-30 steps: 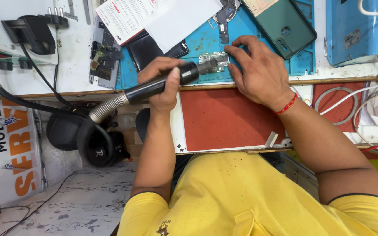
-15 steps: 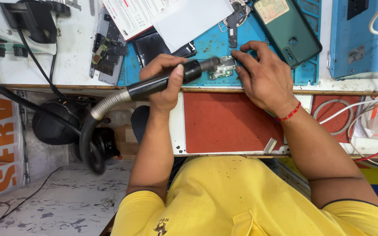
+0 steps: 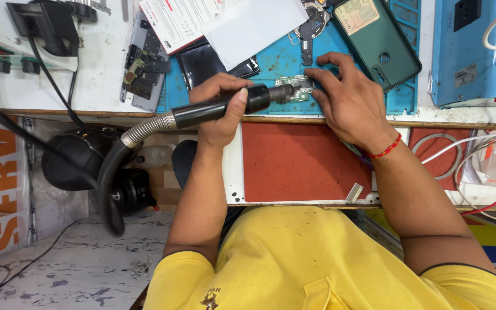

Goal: The person uses a hot air gun to apply heat to a small circuit board placed on a red mat. They hold the board steady with one hand while directing the hot air with the other, occasionally adjusting the board's position.

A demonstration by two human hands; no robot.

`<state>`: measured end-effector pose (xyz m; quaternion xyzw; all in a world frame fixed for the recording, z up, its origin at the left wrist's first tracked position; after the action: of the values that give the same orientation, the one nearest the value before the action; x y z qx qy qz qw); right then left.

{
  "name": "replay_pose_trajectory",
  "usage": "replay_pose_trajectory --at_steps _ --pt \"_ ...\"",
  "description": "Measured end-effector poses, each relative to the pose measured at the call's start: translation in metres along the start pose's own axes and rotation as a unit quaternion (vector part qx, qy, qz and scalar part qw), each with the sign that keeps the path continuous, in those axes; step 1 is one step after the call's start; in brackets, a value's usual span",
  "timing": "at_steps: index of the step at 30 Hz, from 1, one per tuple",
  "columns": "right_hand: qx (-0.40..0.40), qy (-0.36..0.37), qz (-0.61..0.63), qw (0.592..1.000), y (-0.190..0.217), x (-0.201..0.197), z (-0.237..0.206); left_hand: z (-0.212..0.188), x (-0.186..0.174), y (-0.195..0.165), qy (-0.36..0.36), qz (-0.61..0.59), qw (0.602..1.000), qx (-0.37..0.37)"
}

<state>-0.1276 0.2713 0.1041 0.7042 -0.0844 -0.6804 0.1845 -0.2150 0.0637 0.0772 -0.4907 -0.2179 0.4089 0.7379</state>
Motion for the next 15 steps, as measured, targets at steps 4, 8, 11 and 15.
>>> replay_pose_trajectory --at_steps 4,8,11,15 --pt "0.004 -0.018 -0.009 1.0 -0.0014 0.0007 -0.0019 0.0006 0.003 0.0002 0.011 -0.022 1.0 -0.011" --pt "0.019 -0.028 0.002 0.999 -0.0032 0.0019 -0.0035 -0.0011 0.0014 -0.0012 -0.013 -0.015 1.0 -0.015" --pt "0.023 -0.042 0.011 0.999 -0.0036 0.0006 -0.0041 0.0004 0.0037 0.0026 0.01 0.0 0.999 -0.038" --pt "0.023 -0.039 0.016 0.999 -0.0039 0.0018 -0.0045 -0.0005 0.0008 0.0018 -0.013 -0.036 0.999 -0.008"
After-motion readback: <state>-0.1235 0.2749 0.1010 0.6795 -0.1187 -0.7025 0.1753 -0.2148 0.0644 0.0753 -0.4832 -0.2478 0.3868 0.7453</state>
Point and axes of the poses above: each hand's wrist, its own z-axis towards the middle knuckle, its own x-axis out of the palm, y = z × x, the point moved 9 cm from there along z, towards the middle knuckle, and after that the axes turned 15 degrees about y, right-handed, at the moved point
